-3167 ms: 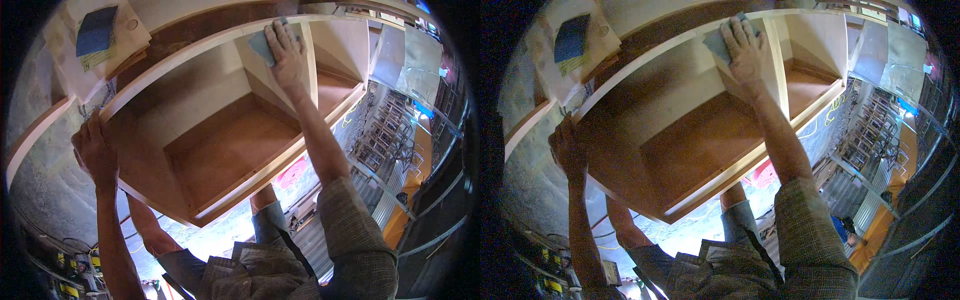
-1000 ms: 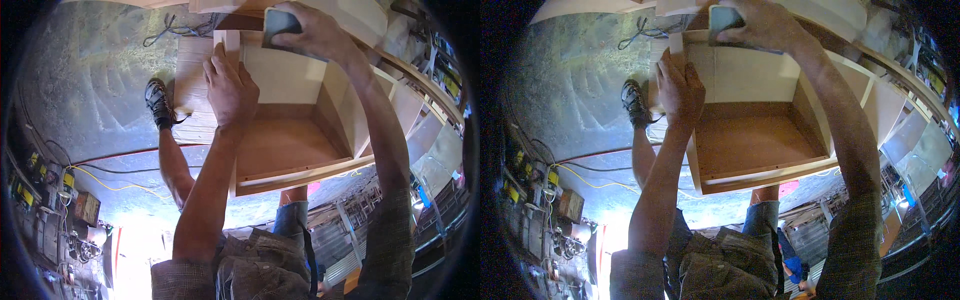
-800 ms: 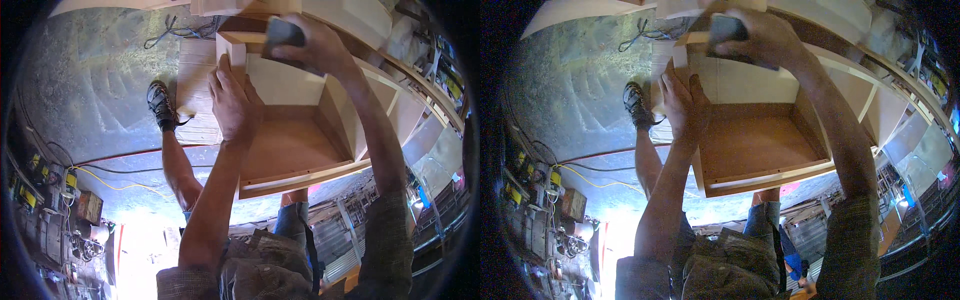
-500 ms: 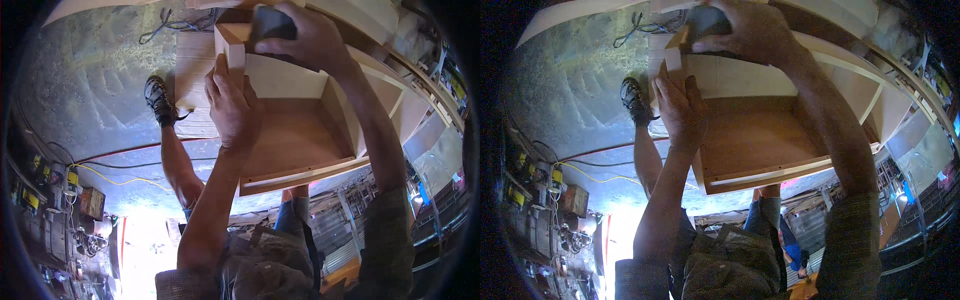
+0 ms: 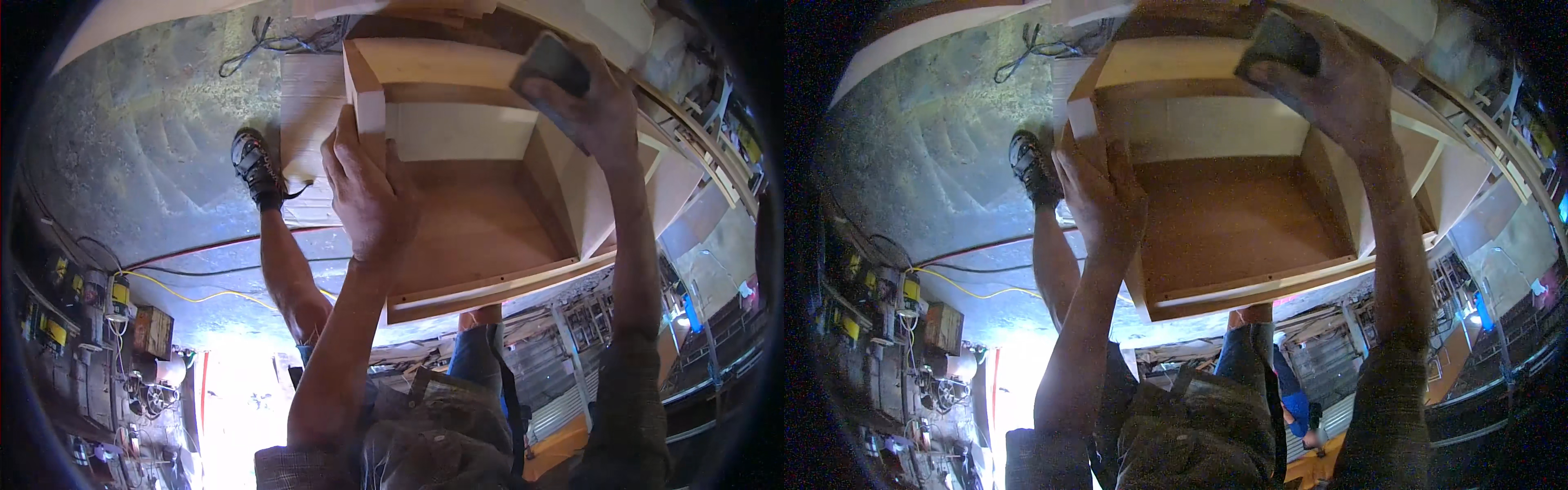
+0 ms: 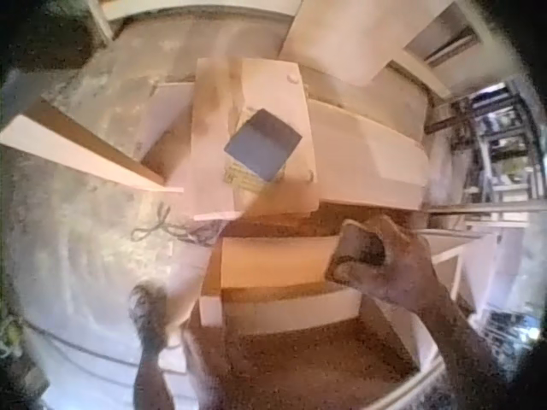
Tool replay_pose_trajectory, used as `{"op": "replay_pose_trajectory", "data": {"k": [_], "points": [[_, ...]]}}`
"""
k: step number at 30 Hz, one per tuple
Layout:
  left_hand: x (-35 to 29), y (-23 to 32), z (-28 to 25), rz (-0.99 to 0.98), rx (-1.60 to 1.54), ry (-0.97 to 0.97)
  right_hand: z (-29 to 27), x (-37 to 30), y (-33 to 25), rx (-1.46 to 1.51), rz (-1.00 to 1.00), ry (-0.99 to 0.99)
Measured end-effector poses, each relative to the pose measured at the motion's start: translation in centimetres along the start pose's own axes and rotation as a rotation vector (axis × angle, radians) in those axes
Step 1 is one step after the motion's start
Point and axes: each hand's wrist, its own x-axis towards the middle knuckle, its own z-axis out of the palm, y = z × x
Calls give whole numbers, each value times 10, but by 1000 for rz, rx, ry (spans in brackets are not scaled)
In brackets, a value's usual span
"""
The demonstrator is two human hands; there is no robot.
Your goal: The person sits on a small pink stool and sands the edges and surfaces of a light-colored wooden cabinet using a sanding block. They systematically work along the top edges, corners, and interior shelves of the cabinet, holding the wood steady with one hand while sanding with the other.
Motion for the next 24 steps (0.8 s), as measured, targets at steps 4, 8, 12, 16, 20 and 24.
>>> {"op": "replay_pose_trajectory", "data": {"k": [4, 8, 12, 16, 20, 24], "points": [[1, -1, 0, -10, 9, -22, 11, 2, -11, 75, -82, 48], [0, 1, -1, -44, -25, -38, 28, 27, -59, 64, -221, -43], [0, 1, -4, -37, -1, -36, 18, 17, -31, 64, -192, -54], [2, 0, -2, -16, -34, -27, -4, -4, 29, 91, -28, -31], [0, -2, 0, -33, -54, -37, -40, -30, 64, -266, 444, 172], [1, -1, -1, -39, -29, -36, -40, -54, 48, -80, 571, 227]]}}
